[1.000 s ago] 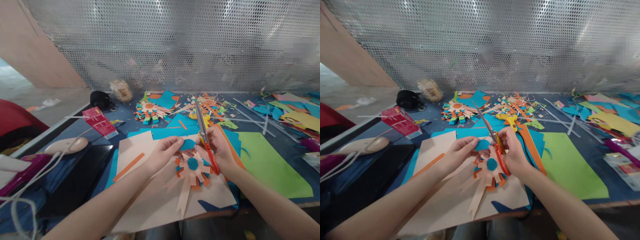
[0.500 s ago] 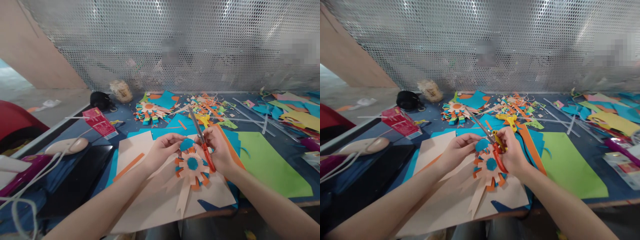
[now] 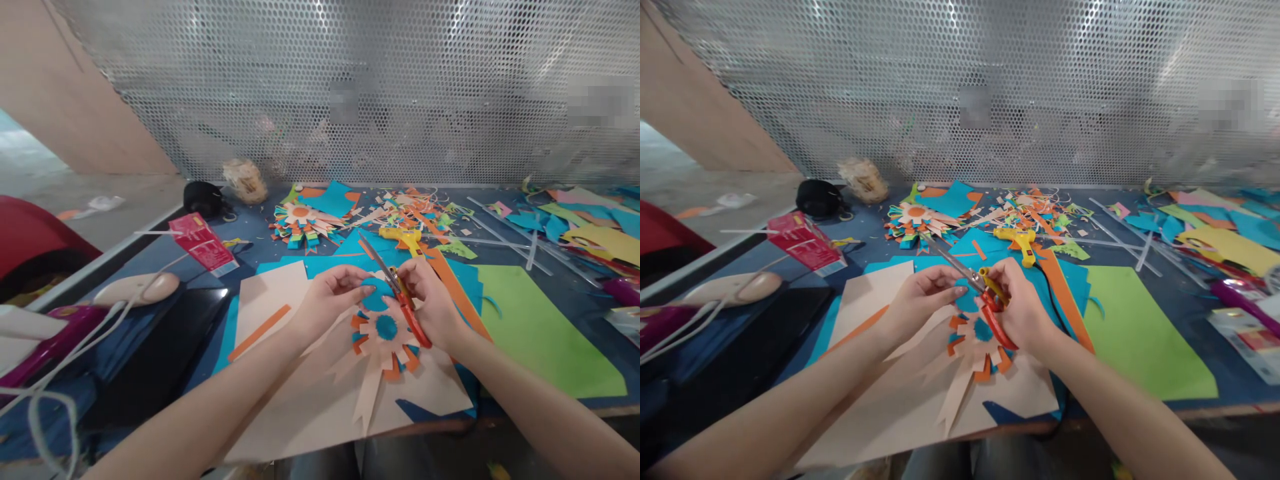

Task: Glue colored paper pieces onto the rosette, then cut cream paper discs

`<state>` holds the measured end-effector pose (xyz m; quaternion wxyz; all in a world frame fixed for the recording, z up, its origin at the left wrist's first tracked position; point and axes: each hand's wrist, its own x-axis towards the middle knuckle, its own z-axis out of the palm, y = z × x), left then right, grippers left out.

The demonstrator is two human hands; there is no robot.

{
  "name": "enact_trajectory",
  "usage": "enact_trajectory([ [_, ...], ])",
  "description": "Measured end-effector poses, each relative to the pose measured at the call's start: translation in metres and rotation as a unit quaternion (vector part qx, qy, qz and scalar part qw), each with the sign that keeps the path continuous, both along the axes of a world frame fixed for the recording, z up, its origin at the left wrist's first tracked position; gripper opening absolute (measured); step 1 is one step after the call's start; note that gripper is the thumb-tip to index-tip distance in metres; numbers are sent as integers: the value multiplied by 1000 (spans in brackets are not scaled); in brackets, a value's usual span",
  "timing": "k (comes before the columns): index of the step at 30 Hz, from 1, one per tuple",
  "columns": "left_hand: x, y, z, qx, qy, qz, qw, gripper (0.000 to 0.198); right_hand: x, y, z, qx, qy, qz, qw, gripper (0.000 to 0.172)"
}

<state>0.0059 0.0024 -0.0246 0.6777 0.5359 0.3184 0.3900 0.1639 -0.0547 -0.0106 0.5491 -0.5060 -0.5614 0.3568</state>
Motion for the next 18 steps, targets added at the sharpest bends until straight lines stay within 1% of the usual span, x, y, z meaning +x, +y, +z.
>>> enact_trajectory([
  [4, -1, 1, 2, -56, -40, -12, 998, 27, 2, 2, 0, -56, 73, 8, 996, 36],
  [5, -1, 2, 2, -68, -56, -12, 996, 27, 3, 2, 0, -56, 86, 18, 995, 38],
  [8, -1, 5, 2, -93, -90, -4, 992, 30, 5, 2, 0, -22, 99, 43, 994, 39],
  [13, -4, 8, 3, -78, -83, -14, 993, 31, 6, 2, 2, -13, 89, 24, 996, 40],
  [18, -4, 10, 2, -81, -69, -1, 994, 41, 5, 3, 3, -15, 90, 16, 996, 40],
])
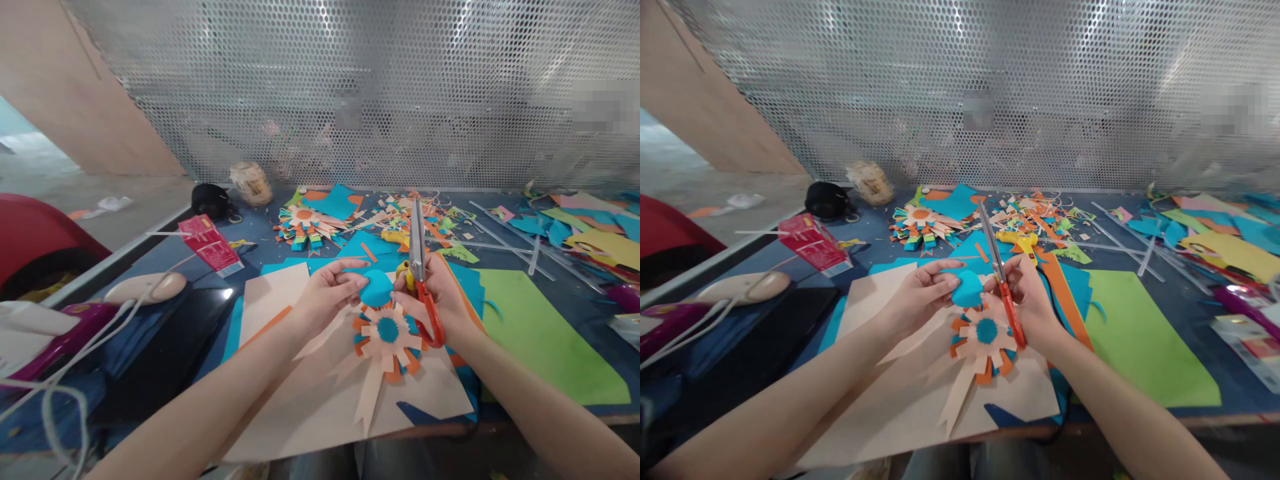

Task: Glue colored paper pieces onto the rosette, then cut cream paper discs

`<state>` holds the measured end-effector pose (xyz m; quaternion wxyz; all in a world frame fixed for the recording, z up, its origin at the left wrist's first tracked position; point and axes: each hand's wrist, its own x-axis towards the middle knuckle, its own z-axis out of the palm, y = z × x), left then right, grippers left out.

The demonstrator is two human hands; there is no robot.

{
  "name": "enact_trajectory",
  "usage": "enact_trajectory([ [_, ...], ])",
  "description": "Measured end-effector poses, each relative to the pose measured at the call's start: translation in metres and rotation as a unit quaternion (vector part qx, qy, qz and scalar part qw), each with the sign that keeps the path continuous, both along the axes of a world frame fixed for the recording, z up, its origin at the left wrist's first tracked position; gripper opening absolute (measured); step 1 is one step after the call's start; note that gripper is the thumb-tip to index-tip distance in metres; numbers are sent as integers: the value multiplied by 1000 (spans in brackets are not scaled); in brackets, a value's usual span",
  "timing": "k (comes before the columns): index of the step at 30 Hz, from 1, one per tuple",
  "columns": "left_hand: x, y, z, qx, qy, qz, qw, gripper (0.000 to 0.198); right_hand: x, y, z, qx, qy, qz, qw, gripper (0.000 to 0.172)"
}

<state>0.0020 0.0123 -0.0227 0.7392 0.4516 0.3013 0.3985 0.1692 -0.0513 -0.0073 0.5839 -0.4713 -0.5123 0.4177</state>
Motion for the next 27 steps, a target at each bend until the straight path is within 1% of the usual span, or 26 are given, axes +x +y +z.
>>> enact_trajectory([
  [2, 1, 1, 0, 19, 16, 2, 1000, 44, 0, 0, 1, -5, -2, -7, 1000, 40],
  [3, 1, 1, 1, 43, 29, 3, 999, 43, 1, 1, 2, -5, -3, -10, 1000, 39],
  [5, -2, 2, 4, 117, 70, 9, 991, 39, 2, 2, 2, -1, -3, -25, 1000, 40],
  [7, -8, 5, 10, 209, 135, 27, 968, 34, 6, 5, 1, 5, -3, -49, 999, 41],
  [8, -13, 8, 14, 261, 180, 28, 948, 31, 8, 7, -1, 8, 0, -64, 998, 42],
  [9, -18, 11, 17, 319, 229, 22, 919, 29, 10, 9, -3, 9, 4, -77, 997, 43],
  [10, -24, 15, 19, 383, 292, 1, 876, 27, 12, 11, -4, 6, 13, -86, 996, 43],
  [11, -30, 19, 21, 434, 360, -57, 824, 27, 15, 13, -6, 1, 26, -93, 995, 44],
  [12, -36, 23, 20, 467, 414, -110, 773, 30, 16, 15, -7, -4, 40, -99, 994, 46],
  [13, -40, 27, 18, 475, 459, -142, 737, 37, 18, 17, -8, -10, 51, -103, 993, 47],
  [14, -44, 32, 15, 478, 497, -159, 707, 41, 19, 18, -9, -13, 58, -106, 993, 47],
  [15, -46, 36, 10, 488, 521, -163, 681, 45, 20, 19, -9, -15, 62, -109, 992, 47],
  [17, -45, 42, -1, 515, 536, -159, 650, 50, 21, 20, -8, -17, 65, -113, 991, 46],
  [19, -40, 46, -12, 549, 518, -159, 636, 48, 20, 19, -7, -18, 69, -114, 991, 45],
  [20, -37, 48, -16, 564, 499, -159, 639, 44, 20, 18, -7, -19, 71, -114, 991, 46],
  [22, -29, 49, -22, 578, 459, -149, 659, 38, 18, 17, -6, -21, 73, -109, 991, 45],
  [24, -23, 49, -25, 576, 436, -140, 677, 36, 17, 16, -6, -22, 74, -104, 992, 44],
  [27, -16, 47, -28, 545, 436, -113, 707, 37, 17, 17, -7, -21, 76, -103, 992, 44],
])
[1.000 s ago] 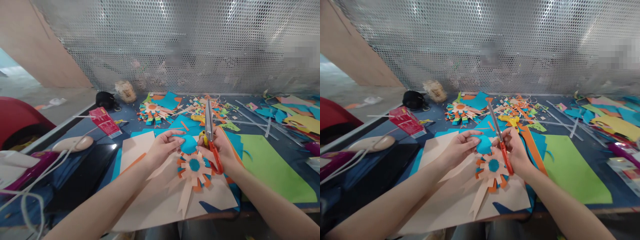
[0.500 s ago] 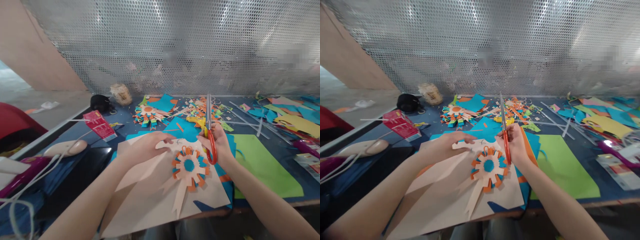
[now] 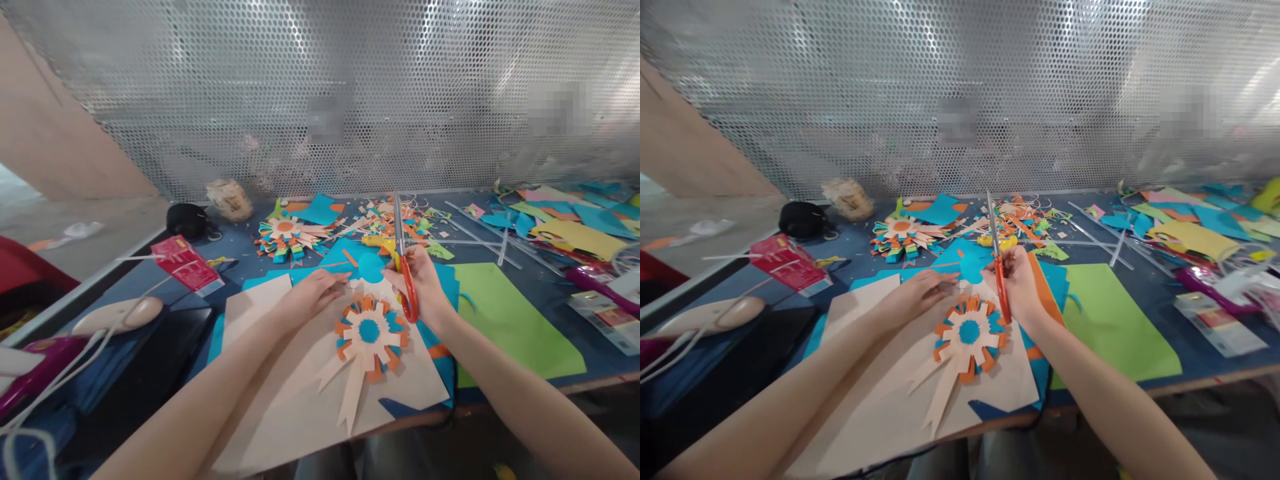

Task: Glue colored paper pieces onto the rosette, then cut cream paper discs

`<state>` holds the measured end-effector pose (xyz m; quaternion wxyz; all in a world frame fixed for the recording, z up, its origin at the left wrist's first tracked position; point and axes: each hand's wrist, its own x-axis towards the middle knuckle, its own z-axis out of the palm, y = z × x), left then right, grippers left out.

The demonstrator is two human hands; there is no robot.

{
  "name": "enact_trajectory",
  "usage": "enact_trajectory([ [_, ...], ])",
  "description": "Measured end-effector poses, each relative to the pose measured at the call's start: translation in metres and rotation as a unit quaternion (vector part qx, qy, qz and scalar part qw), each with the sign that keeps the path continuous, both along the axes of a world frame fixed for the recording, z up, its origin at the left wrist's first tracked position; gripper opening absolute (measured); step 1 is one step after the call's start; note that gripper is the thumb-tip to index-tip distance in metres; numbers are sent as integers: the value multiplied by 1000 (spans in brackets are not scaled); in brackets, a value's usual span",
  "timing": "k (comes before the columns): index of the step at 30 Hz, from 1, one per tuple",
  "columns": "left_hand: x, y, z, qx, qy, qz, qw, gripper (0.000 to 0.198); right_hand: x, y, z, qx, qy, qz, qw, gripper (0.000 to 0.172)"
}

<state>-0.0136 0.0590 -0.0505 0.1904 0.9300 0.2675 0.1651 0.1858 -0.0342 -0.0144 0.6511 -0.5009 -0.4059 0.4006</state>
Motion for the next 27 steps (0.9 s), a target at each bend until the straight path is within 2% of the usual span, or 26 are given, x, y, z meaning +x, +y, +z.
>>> enact_trajectory([
  [4, 7, -5, -2, -37, -48, 77, 995, 35, 1, 2, -2, 2, 2, -2, 1000, 45],
  [9, 10, -9, 0, -26, -66, 111, 991, 28, 2, 3, -2, 5, 1, -8, 1000, 44],
  [14, 8, -12, 4, -25, -100, 171, 980, 27, 4, 6, -2, 11, 7, -16, 1000, 44],
  [20, 12, -16, 2, -47, -90, 129, 986, 33, 7, 12, -3, 22, 15, -22, 999, 45],
  [23, 18, -11, 4, -60, -61, 88, 992, 39, 8, 15, -6, 25, 19, -30, 999, 46],
  [27, 30, 0, 9, -51, -53, 72, 995, 32, 10, 18, -8, 26, 27, -32, 999, 46],
])
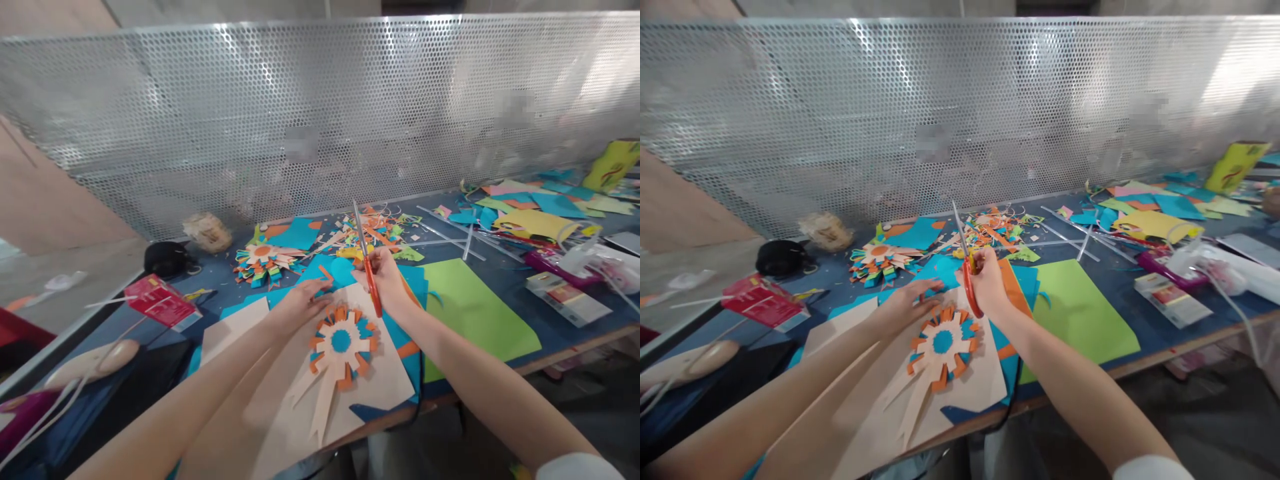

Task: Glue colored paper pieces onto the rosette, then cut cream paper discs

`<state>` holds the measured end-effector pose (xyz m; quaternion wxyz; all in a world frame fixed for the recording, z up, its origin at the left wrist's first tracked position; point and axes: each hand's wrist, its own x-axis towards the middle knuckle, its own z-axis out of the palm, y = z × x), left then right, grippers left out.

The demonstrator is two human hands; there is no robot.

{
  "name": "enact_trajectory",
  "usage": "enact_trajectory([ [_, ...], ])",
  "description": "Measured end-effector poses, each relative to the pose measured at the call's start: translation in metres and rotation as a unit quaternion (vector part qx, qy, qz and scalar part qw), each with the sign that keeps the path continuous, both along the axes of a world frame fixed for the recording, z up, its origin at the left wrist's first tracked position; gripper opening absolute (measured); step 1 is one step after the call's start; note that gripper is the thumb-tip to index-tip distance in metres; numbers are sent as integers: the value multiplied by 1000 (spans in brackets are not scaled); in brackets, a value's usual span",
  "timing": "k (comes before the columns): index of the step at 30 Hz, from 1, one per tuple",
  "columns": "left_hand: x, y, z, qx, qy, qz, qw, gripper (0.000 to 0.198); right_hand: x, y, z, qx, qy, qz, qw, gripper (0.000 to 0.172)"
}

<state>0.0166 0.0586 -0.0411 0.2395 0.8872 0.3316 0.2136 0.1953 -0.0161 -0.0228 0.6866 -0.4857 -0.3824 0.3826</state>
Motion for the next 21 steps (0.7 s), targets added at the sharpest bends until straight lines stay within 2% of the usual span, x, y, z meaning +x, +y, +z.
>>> enact_trajectory([
  [6, 11, 9, -5, 16, -18, 5, 1000, 24, 1, 2, 1, -3, 4, -1, 1000, 46],
  [13, 0, 15, -8, -1, -43, 37, 998, 30, 1, 3, 1, -12, 0, 3, 1000, 45],
  [16, -3, 12, -5, -12, -40, 19, 999, 35, 0, 3, -1, -12, -3, 5, 1000, 45],
  [21, -2, 12, -6, 2, -19, -53, 998, 32, 0, 5, -3, -7, -15, 3, 1000, 44],
])
